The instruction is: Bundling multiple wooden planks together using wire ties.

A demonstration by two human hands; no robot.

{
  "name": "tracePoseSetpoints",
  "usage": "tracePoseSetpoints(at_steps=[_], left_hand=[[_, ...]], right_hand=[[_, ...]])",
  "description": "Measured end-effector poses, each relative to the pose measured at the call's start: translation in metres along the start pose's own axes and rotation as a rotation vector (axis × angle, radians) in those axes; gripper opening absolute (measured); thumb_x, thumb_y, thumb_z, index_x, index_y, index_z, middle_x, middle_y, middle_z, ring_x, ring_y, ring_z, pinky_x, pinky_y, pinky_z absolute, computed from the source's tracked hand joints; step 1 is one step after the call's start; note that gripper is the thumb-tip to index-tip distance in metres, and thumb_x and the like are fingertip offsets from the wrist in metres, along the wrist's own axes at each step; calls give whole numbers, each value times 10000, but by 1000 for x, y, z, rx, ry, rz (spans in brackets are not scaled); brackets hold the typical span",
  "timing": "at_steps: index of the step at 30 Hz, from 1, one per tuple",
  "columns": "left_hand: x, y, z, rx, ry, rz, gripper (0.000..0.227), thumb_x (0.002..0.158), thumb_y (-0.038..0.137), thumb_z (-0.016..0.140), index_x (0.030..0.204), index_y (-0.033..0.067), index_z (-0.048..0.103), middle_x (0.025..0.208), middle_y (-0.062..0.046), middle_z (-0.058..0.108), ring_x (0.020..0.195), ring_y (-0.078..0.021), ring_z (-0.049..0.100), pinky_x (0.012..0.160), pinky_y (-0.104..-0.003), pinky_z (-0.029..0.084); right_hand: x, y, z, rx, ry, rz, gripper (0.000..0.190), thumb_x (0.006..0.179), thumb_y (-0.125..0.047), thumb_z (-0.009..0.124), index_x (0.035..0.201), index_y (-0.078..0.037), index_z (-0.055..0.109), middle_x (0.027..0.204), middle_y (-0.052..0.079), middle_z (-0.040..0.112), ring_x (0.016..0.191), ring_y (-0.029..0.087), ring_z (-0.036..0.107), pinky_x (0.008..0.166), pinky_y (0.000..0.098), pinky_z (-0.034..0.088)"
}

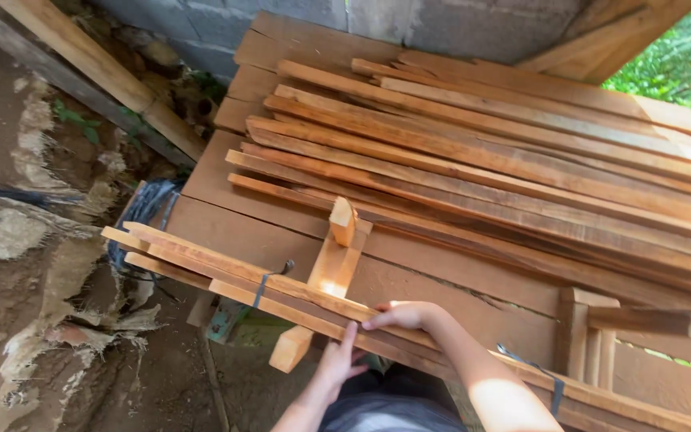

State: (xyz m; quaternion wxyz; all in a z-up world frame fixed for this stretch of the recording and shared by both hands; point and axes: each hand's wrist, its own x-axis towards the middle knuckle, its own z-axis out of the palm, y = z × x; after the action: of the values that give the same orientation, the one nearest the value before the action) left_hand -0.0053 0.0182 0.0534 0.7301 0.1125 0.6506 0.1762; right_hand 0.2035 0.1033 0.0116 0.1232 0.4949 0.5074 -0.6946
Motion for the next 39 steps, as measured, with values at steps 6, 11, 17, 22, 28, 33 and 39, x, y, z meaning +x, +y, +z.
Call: tracePoseSetpoints(at_steps=[6,11,17,22,28,33,39], left_hand=[[24,-23,-18,-149,-148,37,686,940,432,613,1464,6,494,1356,-220,655,1201,-322,701,1005,-415,573],[19,-21,-18,-128,-154,29,605,972,387,593,1423,-15,555,1303,-206,701,1188,-287,715,983,-382,585],[15,-17,-20,-78,-191,38,592,987,403,564,1392,-29,585,1291,-176,714,1179,-252,716,993,-361,582],[14,-9,-19,-52,-173,14,612,978,422,575,1374,-44,593,1288,-187,718,1198,-252,711,981,-364,594],[5,-5,-12,-242,-206,-39,586,986,357,583,1364,-90,585,1250,-236,705,1156,-305,700,1003,-404,568],[-1,0,-13,-331,-240,-58,601,979,347,591,1410,-70,552,1307,-248,680,1226,-344,668,1102,-459,500],[-5,4,-14,-382,-271,-77,593,992,318,584,1432,-73,510,1330,-261,648,1248,-345,644,1119,-460,481]], right_hand=[[-7,-10,-3,168,-80,13,936,714,-544,693,1493,-64,496,1500,112,578,1315,232,576,1117,358,409],[-18,-19,4,193,-36,48,839,708,-523,703,1417,-87,594,1376,84,666,1216,205,624,1054,331,454],[-22,-35,-8,211,-70,196,912,779,-659,573,1530,-149,484,1582,79,503,1415,263,516,1168,429,371],[-20,-58,-9,-73,44,346,1099,710,-913,367,1466,-145,581,1553,122,517,1411,317,538,1174,520,395],[-1,-33,-3,-112,85,367,996,808,-852,323,1397,-115,643,1469,110,607,1309,271,616,1138,407,430],[-30,-67,-7,-75,60,368,991,787,-846,310,1449,-171,608,1556,83,524,1413,286,525,1185,475,374],[-46,-70,-7,60,65,403,919,752,-838,387,1500,-332,558,1584,3,514,1451,234,496,1224,457,352]])
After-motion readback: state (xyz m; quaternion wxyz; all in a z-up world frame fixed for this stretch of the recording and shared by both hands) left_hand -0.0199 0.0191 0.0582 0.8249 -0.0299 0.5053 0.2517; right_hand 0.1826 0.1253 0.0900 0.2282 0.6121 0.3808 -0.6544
